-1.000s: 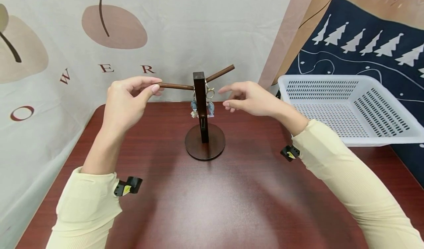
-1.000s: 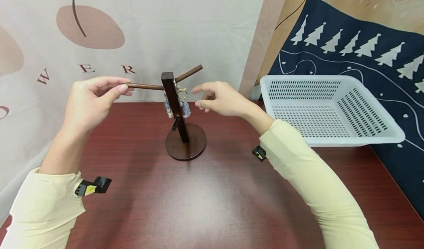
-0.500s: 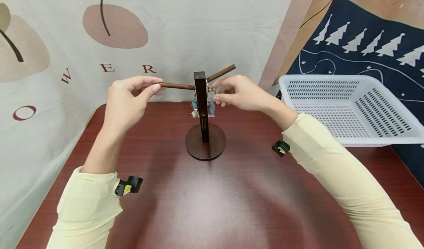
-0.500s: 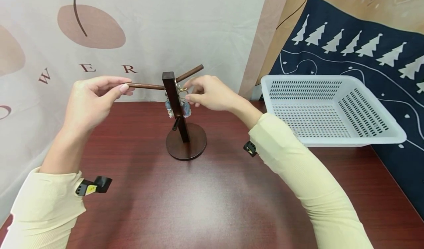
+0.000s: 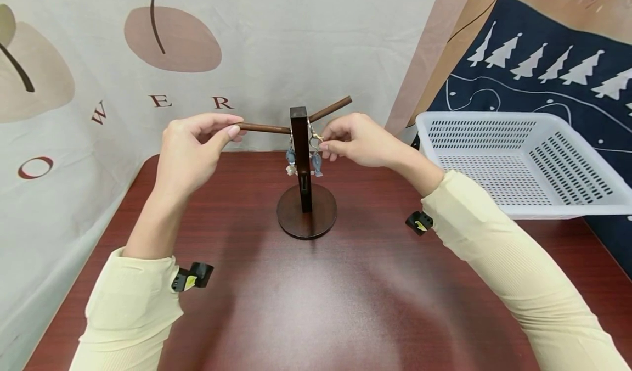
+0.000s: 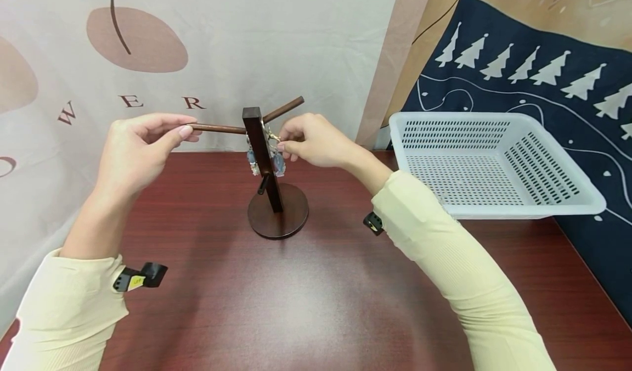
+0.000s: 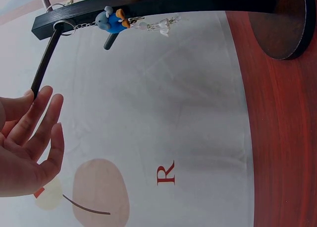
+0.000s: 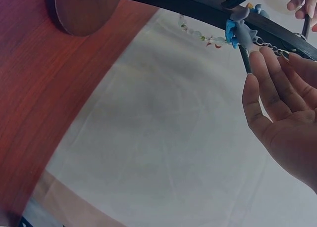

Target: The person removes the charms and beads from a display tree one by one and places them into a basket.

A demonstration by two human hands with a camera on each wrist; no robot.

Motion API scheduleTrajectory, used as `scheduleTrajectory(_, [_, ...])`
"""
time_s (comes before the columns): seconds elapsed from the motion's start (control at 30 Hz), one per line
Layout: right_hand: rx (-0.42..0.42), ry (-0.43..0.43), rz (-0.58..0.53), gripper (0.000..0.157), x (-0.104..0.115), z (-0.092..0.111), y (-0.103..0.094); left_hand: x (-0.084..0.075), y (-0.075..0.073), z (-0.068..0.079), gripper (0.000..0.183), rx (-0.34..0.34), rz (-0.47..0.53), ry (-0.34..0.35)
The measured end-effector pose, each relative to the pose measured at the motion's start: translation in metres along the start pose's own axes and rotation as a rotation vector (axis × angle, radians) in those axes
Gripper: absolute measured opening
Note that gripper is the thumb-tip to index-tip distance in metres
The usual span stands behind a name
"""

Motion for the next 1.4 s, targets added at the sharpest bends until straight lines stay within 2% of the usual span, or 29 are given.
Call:
scheduleTrajectory(0.5, [-0.002, -0.030, -0.024, 0.008, 0.011, 0.009, -0.006, 0.001, 0.000, 0.000, 0.018, 0.003, 0.015, -0.005])
scheduleTrajectory(1.4, [-0.044, -0.020, -0.014, 0.008, 0.012, 0.021, -0.029, -0.002, 0.000, 0.000, 0.017, -0.011, -0.015, 0.019])
Point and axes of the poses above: each hand's wrist, its own z-axis away from the middle knuckle, its own y-axis out of the palm, x = y × z, the point moved 8 cm from there along -z, towards the middle knuckle, and after that the axes turned 15 degrees about -y, right-handed, at the moved point
